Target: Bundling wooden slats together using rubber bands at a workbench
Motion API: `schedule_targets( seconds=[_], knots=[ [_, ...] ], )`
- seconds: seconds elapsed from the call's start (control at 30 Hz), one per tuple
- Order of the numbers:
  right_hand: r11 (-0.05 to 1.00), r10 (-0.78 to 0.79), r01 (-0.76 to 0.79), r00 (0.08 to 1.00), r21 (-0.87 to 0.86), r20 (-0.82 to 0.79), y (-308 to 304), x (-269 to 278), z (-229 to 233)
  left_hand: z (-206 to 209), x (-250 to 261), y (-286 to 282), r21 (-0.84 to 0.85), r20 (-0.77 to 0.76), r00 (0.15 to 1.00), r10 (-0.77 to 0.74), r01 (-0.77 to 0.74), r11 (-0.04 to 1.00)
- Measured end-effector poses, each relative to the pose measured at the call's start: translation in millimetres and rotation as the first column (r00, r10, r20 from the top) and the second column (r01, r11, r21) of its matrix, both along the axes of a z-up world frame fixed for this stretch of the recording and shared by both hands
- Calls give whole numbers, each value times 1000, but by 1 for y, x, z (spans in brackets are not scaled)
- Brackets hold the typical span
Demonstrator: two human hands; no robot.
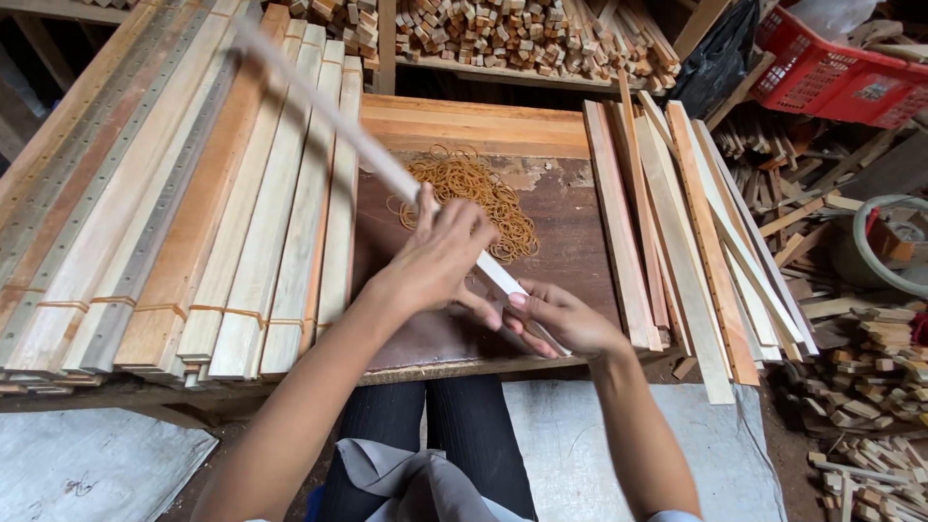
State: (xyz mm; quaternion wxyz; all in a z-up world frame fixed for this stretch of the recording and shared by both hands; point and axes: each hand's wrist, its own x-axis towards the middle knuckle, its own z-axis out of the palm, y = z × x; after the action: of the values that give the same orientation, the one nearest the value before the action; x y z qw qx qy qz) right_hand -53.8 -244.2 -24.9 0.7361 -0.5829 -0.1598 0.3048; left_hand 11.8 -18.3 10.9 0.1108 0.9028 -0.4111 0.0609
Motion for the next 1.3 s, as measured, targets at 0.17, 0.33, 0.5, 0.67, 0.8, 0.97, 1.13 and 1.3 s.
schedule_targets(
  seconds=[0.17,0.33,0.5,0.67,0.8,0.97,1.13,1.3],
  knots=[
    [878,-473,479,870,-7,143,33,-11,-52,37,-34,-29,-632,-372,894,249,-440,638],
    [665,-622,714,692,-219,368,87,-30,-24,-35,5,-82,-474,-715,679,166,-646,598],
    [594,-788,803,594,-50,161,40,21,-40,-27,-17,-77,-432,-639,750,173,-535,726],
    [590,-755,761,638,270,-150,7,68,15,5,-53,-56,-368,-577,817,7,-268,890],
    [519,-781,794,591,316,-202,-73,109,8,37,-48,-22,-210,-516,857,14,-142,967],
    [494,-814,798,564,345,-139,-138,115,1,64,-10,45,142,-180,934,310,-287,947],
    [506,-810,802,568,316,-145,-106,119,-30,147,-46,145,140,-281,800,529,-511,848],
    [614,-705,695,696,373,-135,22,47,50,170,-50,210,271,-387,465,796,-768,580]
  ],
)
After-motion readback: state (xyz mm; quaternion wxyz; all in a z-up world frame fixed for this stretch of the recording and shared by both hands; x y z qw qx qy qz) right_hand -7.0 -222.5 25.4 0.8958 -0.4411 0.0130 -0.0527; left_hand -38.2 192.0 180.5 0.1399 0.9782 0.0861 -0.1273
